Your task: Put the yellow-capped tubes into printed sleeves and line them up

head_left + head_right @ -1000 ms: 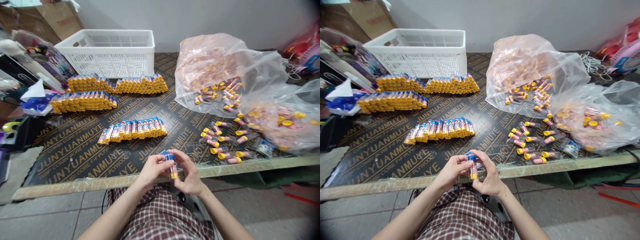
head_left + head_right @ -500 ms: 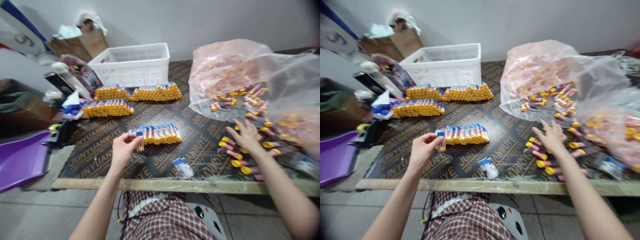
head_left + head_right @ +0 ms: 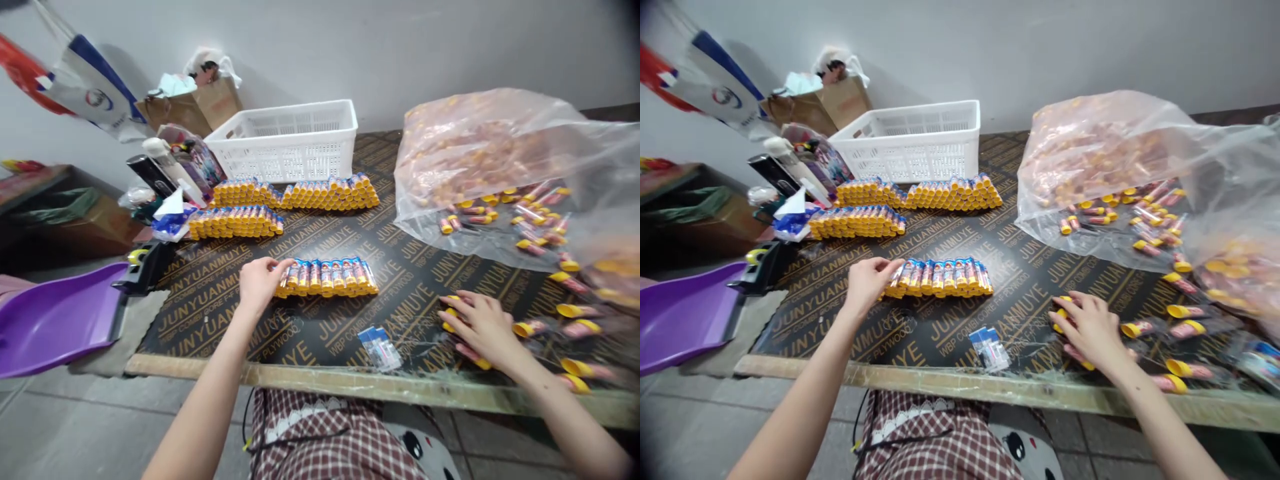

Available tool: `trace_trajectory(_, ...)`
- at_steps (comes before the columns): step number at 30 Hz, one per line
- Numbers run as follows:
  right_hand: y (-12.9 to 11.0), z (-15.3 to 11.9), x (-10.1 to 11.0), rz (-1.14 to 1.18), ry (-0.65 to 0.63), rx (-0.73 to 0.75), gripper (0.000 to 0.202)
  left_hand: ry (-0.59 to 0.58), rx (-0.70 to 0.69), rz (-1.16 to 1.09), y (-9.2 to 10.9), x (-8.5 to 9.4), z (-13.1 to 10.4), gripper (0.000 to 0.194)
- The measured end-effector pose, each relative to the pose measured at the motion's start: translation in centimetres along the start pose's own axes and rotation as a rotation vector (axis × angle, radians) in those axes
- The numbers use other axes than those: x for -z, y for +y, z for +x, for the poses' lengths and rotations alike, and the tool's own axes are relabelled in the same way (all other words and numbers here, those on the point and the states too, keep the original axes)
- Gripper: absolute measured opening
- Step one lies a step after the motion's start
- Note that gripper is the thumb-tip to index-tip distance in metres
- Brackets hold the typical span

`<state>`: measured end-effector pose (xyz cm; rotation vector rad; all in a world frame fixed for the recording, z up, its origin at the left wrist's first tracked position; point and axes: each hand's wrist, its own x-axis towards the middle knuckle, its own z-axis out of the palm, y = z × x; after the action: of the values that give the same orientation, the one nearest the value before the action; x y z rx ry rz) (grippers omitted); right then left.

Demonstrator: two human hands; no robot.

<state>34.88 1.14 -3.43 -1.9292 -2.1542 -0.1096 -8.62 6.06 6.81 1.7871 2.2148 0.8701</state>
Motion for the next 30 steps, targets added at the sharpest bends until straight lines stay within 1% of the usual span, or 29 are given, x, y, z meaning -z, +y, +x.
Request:
trace_trajectory(2,-1.0,-0.8,0.7,-0.014,-0.066,0.039,0.037,0.119,-0.032,-0.053,1.0,-0.1,-1.5,0.039)
trace_trajectory(3,-1.4,-1.2,1.0,-0.02,-0.09,0.049,0.038,0.151,-0.051,-0.105,1.7,-0.4,-2.6,0.037)
trace_trajectory(4,-1.8,-1.4,1.3,-0.022,-0.103,0.051,0.038,0.135,-0.073,-0.158,2.4,-1.0,-3.9,0.034)
trace_trajectory(5,-2.1,-1.7,1.6,-0.02,-0.116,0.057,0.039,0.049,-0.106,-0.204,3.1,-1.7,-5.4,0.032)
trace_trajectory(7,-2.7,-2.1,2.1,-0.007,-0.138,0.069,0.039,-0.269,-0.191,-0.269,4.6,-3.7,-8.5,0.025)
trace_trajectory(8,-2.9,-2.3,2.3,0.002,-0.147,0.075,0.039,-0.406,-0.228,-0.251,5.2,-4.8,-9.8,0.021)
trace_trajectory(9,-3.0,-2.5,2.6,0.015,-0.159,0.081,0.039,-0.495,-0.25,-0.208,5.8,-5.9,-10.9,0.02)
trace_trajectory(10,-3.2,-2.7,2.8,0.03,-0.173,0.087,0.04,-0.548,-0.263,-0.15,6.2,-6.9,-11.8,0.018)
trace_trajectory(11,-3.2,-2.9,3.1,0.046,-0.187,0.089,0.041,-0.566,-0.266,-0.088,6.5,-7.7,-12.3,0.018)
trace_trajectory(13,-3.3,-3.1,3.6,0.085,-0.211,0.096,0.044,-0.567,-0.252,-0.004,6.9,-8.8,-12.7,0.015)
trace_trajectory(16,-3.4,-3.3,4.7,0.14,-0.171,0.099,0.045,-0.579,-0.212,-0.012,7.0,-9.3,-12.4,0.011)
trace_trajectory(17,-3.5,-3.3,5.1,0.152,-0.145,0.1,0.041,-0.584,-0.196,-0.033,6.9,-9.2,-12.3,0.011)
trace_trajectory(19,-3.8,-3.3,5.7,0.164,-0.114,0.111,0.026,-0.593,-0.175,-0.069,6.9,-9.1,-12.3,0.012)
trace_trajectory(21,-4.3,-3.4,6.1,0.163,-0.127,0.137,0.013,-0.607,-0.189,-0.085,6.9,-8.9,-12.5,0.013)
trace_trajectory(22,-4.5,-3.4,6.2,0.157,-0.142,0.15,0.011,-0.612,-0.209,-0.09,6.8,-8.9,-12.7,0.014)
trace_trajectory(25,-5.3,-3.6,5.9,0.129,-0.169,0.158,0.017,-0.612,-0.277,-0.099,6.7,-8.8,-13.1,0.018)
trace_trajectory(27,-5.7,-3.6,5.6,0.116,-0.167,0.147,0.022,-0.6,-0.285,-0.096,6.7,-8.8,-13.3,0.017)
trace_trajectory(30,-6.3,-3.5,5.8,0.116,-0.143,0.127,0.03,-0.539,-0.296,-0.128,6.7,-8.6,-13.4,0.013)
